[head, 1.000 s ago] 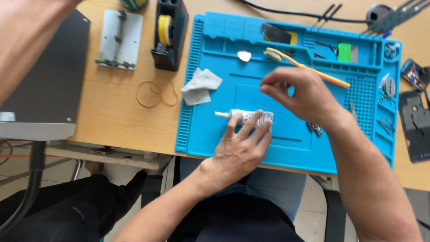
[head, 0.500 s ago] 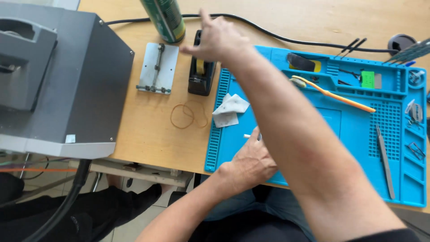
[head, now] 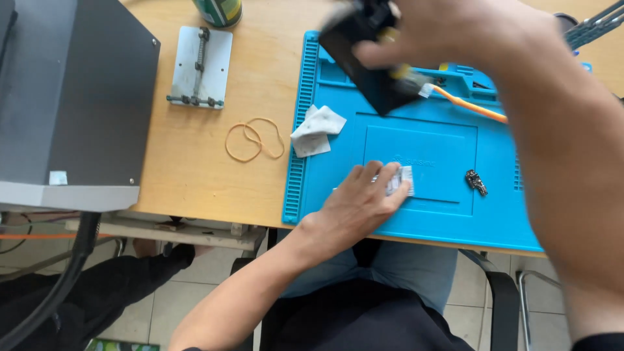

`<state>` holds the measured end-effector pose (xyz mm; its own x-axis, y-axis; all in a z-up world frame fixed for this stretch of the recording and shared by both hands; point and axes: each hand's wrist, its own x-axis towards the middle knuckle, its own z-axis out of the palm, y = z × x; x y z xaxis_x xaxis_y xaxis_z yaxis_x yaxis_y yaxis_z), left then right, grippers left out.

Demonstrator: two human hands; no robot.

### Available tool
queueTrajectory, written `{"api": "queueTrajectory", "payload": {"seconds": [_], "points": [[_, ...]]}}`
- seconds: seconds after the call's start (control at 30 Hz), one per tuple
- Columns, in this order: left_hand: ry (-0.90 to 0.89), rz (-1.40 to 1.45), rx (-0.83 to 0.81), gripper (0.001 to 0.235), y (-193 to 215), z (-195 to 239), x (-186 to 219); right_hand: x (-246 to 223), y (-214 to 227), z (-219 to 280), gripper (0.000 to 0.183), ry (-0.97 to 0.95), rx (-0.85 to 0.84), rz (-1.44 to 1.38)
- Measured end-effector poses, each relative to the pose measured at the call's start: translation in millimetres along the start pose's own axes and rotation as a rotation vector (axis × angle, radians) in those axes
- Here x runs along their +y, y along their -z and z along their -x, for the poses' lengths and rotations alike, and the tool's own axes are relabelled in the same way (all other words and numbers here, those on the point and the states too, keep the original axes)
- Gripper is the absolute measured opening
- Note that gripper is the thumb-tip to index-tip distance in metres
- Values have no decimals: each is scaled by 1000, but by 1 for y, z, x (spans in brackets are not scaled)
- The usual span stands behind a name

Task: The person holds a white adhesive tube, rotates it to inspect the label, and repeatedly pulls and presses the nozzle tip. The tube is handled over a blue work mat with disassembled phone parts and tools nearby.

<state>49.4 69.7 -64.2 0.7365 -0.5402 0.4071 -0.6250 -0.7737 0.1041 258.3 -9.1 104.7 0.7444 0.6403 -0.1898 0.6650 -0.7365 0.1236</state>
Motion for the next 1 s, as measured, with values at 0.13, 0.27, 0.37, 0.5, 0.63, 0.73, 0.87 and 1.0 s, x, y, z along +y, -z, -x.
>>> {"api": "queueTrajectory", "payload": {"seconds": [0.13,0.27,0.37,0.5,0.63,0.73,0.87,1.0], "points": [[118,70,-29,52,57,45,-16,-1,-17,62,68,164,-1,-57],[393,168,142,39,107,54,-14,-20,-69,102,71,276,-197,-106],[378,192,234,35,108,27,-9,-10,-84,125,71,287,-39,-400],[234,162,319,33,82,-11,-9,30,-98,155,36,134,36,-875],[133,84,266,46,51,-36,-15,44,-105,164,31,94,-206,-891],[114,52,232,50,41,-43,-18,47,-107,160,22,172,-179,-944],[143,-28,233,47,38,-43,-19,52,-111,153,17,176,-263,-1055],[156,-70,228,48,38,-43,-19,54,-110,151,18,221,-271,-1191]]}}
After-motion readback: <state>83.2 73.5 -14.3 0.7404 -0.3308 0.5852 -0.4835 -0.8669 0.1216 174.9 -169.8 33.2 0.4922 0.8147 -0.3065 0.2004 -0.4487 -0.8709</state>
